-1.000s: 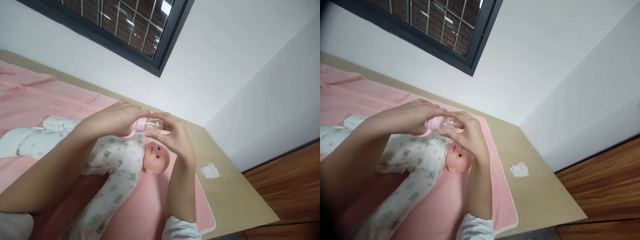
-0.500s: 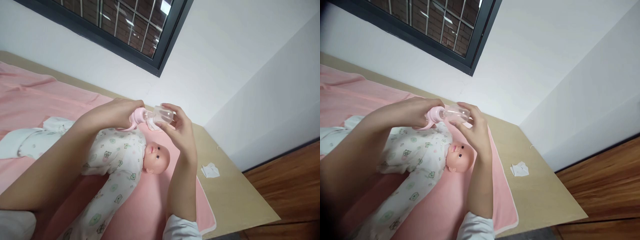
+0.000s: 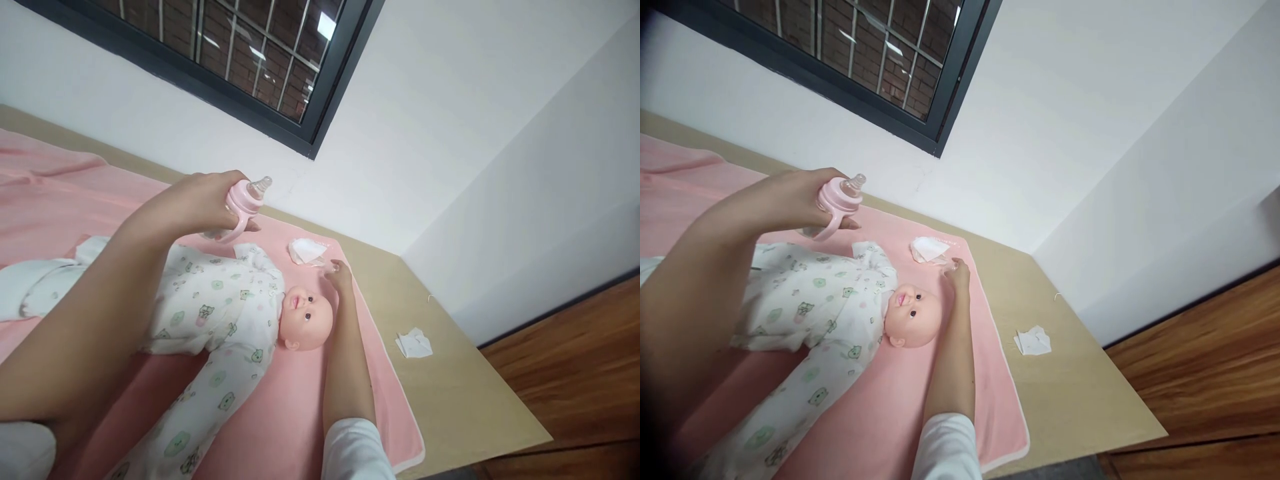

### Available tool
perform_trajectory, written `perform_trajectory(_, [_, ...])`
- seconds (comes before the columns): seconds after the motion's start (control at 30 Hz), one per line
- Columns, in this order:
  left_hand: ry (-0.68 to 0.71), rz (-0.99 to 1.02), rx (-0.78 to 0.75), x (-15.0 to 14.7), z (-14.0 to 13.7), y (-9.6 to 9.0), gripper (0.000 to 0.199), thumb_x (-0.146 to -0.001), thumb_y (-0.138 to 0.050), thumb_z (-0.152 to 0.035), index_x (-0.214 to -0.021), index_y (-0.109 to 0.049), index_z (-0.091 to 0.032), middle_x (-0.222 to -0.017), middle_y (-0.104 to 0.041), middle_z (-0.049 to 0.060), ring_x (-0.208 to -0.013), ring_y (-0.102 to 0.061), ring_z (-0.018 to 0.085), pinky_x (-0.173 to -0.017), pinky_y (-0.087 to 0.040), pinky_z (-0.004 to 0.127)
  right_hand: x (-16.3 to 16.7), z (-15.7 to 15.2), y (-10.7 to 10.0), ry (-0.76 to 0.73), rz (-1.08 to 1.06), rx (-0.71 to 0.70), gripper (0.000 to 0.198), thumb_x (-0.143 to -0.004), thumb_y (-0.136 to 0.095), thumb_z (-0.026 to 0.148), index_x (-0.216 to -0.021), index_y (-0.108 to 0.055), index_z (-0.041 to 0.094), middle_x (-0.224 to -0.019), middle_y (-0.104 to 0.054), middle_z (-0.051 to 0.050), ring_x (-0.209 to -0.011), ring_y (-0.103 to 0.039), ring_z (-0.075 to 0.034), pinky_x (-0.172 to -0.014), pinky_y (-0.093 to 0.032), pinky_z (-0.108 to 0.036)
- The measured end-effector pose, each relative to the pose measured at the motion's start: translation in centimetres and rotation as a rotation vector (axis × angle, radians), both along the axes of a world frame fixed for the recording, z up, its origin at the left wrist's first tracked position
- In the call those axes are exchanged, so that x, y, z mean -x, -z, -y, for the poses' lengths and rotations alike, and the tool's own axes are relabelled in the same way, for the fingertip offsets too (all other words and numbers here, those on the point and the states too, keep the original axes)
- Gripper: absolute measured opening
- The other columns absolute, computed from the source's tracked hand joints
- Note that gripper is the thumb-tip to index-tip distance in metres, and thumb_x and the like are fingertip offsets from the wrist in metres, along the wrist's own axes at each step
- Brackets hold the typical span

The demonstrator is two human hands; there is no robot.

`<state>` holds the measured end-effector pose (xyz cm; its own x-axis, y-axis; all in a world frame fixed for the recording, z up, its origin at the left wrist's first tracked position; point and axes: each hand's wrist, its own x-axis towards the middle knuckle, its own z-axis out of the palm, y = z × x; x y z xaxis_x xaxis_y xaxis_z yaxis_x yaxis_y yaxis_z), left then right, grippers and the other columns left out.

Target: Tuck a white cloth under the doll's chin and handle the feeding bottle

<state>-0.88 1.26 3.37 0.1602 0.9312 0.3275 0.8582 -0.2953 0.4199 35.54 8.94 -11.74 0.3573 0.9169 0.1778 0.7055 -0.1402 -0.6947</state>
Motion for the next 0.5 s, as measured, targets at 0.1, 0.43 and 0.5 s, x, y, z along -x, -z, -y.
perform_trajectory(0.1, [-0.029, 0.044, 0.004, -0.4, -0.5, 0.4, 0.045, -0.063, -0.072, -0.047, -0.098, -0.053, -0.027, -0.083, -0.064, -0.003, -0.074, -0.057, 0.02, -0.058, -0.034, 0.027, -0.3, -0.5, 2.2, 0.043, 0.008, 0.018, 0.054, -0.065, -0.061, 0.013, -0.119, -0.061, 0.018, -0.11, -0.067, -0.01, -0.104, -0.063, -0.023, -0.096, -0.049, -0.035])
perform_trajectory(0.43, [-0.103, 0.126, -0.044, -1.2, -0.7, 0.6, 0.063, -0.057, -0.077, -0.058, -0.107, -0.05, -0.029, -0.091, -0.065, -0.002, -0.08, -0.06, 0.023, -0.056, -0.037, 0.026, -0.8, 0.0, 4.5, 0.051, -0.19, -0.024, 0.079, -0.075, -0.063, 0.052, -0.144, -0.038, 0.021, -0.136, -0.055, -0.015, -0.121, -0.056, -0.026, -0.102, -0.044, -0.039])
perform_trajectory(0.5, [-0.103, 0.134, -0.05, -0.9, -1.3, 0.8, 0.067, -0.057, -0.077, -0.059, -0.111, -0.049, -0.03, -0.098, -0.066, -0.003, -0.085, -0.06, 0.023, -0.06, -0.039, 0.026, -0.8, -0.2, 4.6, 0.079, -0.234, -0.039, 0.073, -0.083, -0.051, 0.058, -0.144, -0.037, 0.019, -0.139, -0.053, -0.016, -0.126, -0.054, -0.027, -0.106, -0.04, -0.04])
